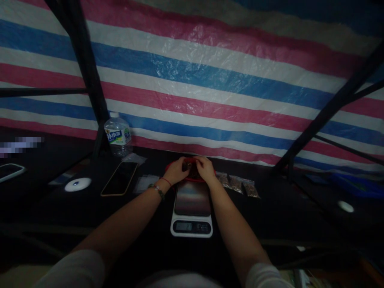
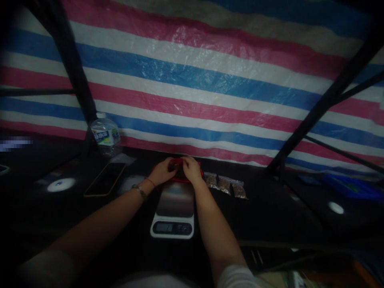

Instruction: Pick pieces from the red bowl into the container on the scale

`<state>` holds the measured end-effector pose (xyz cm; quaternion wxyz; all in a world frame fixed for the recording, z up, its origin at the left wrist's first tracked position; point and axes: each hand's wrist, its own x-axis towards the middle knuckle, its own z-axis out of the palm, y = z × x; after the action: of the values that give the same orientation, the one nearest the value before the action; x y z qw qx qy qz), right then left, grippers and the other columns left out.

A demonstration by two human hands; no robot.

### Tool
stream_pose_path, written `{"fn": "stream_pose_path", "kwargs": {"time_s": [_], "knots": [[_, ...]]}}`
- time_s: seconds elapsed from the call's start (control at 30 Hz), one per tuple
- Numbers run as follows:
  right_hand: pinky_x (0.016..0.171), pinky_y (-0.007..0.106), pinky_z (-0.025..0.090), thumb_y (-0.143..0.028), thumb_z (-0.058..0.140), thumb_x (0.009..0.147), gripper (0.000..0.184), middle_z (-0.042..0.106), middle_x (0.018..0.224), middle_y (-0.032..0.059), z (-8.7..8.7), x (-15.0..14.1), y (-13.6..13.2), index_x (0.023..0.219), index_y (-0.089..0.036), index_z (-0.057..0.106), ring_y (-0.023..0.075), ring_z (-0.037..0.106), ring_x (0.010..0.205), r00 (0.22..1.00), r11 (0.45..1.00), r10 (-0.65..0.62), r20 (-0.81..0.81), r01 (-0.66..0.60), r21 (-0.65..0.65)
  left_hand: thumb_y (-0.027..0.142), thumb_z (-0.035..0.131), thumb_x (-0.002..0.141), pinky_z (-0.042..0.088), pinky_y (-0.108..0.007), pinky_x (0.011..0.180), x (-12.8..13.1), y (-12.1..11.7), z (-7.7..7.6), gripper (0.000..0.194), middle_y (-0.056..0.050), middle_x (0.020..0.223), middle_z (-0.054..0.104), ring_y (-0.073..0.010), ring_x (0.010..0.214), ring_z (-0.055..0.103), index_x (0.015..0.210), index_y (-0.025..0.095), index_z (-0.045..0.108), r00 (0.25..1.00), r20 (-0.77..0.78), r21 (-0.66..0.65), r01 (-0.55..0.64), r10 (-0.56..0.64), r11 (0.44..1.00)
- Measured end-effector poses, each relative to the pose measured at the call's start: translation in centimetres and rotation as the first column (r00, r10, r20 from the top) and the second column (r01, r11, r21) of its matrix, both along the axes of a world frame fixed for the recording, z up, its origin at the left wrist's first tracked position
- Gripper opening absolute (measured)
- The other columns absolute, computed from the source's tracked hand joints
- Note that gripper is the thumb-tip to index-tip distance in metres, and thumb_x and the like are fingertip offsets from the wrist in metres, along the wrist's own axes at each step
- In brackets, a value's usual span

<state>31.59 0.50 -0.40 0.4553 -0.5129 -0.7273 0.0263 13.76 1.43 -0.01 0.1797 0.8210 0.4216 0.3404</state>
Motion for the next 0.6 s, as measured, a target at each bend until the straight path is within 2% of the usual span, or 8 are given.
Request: {"fn": "stream_pose_path", "kwargs": {"time_s": [0.1,0.17,0.27,0.33,0.4,0.47,0.6], "knots": [[0.094,0.031,0.045,-0.004,0.04,0.076,0.041,0.07,0.1,0.0059,-0.3,0.5,0.1,0.098,-0.018,0.071,0.0171,0.061,0.098,0.999,1.0,-0.021,-0.028,0.02,-0.022,0.026,0.06,0.076,0.049,-0.031,0.089,-0.1,-0.6,1.5,0.045,-0.007,0.111,0.065,-0.0204,0.1,0.064,0.119,0.019,0.048,0.991,0.009,0.001,0.132,-0.132,0.991],[0.093,0.03,0.046,-0.002,0.039,0.074,0.042,0.07,0.099,0.0057,-0.5,0.7,0.2,0.096,-0.018,0.071,0.0169,0.062,0.097,0.998,0.999,-0.025,-0.052,0.023,-0.046,0.025,0.062,0.075,0.049,-0.03,0.088,-0.2,-1.3,2.8,0.05,-0.006,0.112,0.064,-0.0188,0.099,0.064,0.122,0.02,0.047,0.958,0.01,-0.018,0.288,-0.288,0.957],[0.092,0.031,0.047,-0.003,0.039,0.075,0.042,0.07,0.099,0.0063,-0.8,0.8,0.4,0.096,-0.018,0.071,0.0173,0.062,0.096,0.996,0.996,-0.028,-0.08,0.021,-0.083,0.023,0.064,0.073,0.051,-0.028,0.083,-0.3,-2.7,4.1,0.055,-0.005,0.106,0.066,-0.0164,0.092,0.065,0.125,0.021,0.045,0.851,-0.011,-0.102,0.521,-0.525,0.847],[0.091,0.031,0.047,-0.003,0.039,0.074,0.042,0.07,0.101,0.0063,-1.0,0.8,0.4,0.097,-0.018,0.071,0.0172,0.062,0.097,0.996,0.995,-0.028,-0.087,0.019,-0.1,0.023,0.063,0.074,0.051,-0.028,0.082,-0.4,-3.7,4.4,0.053,-0.005,0.102,0.067,-0.0158,0.089,0.065,0.124,0.021,0.047,0.785,-0.041,-0.158,0.606,-0.618,0.78],[0.092,0.03,0.047,-0.003,0.039,0.074,0.044,0.07,0.103,0.0058,-0.9,0.7,0.5,0.099,-0.018,0.071,0.0168,0.062,0.098,0.997,0.994,-0.03,-0.069,0.022,-0.111,0.022,0.064,0.074,0.049,-0.028,0.085,-0.4,-4.6,4.2,0.052,-0.005,0.103,0.067,-0.0165,0.093,0.065,0.123,0.022,0.049,0.758,-0.085,-0.18,0.626,-0.647,0.758],[0.093,0.03,0.046,-0.003,0.04,0.074,0.043,0.07,0.103,0.005,-0.7,0.7,0.4,0.097,-0.02,0.072,0.0167,0.062,0.099,0.999,0.989,-0.035,-0.014,0.032,-0.143,0.022,0.066,0.072,0.048,-0.03,0.09,-0.6,-5.3,3.8,0.055,-0.005,0.106,0.067,-0.018,0.098,0.064,0.124,0.024,0.049,0.757,-0.136,-0.194,0.612,-0.639,0.767],[0.089,0.029,0.048,-0.005,0.043,0.075,0.037,0.073,0.096,0.0033,0.1,0.6,0.0,0.088,-0.022,0.074,0.0178,0.065,0.094,0.99,0.963,0.002,0.142,0.036,-0.268,0.027,0.072,0.069,0.046,-0.032,0.094,-2.0,-5.5,3.7,0.074,-0.006,0.116,0.064,-0.0196,0.106,0.061,0.135,0.024,0.04,0.78,-0.116,-0.236,0.58,-0.615,0.78]]}}
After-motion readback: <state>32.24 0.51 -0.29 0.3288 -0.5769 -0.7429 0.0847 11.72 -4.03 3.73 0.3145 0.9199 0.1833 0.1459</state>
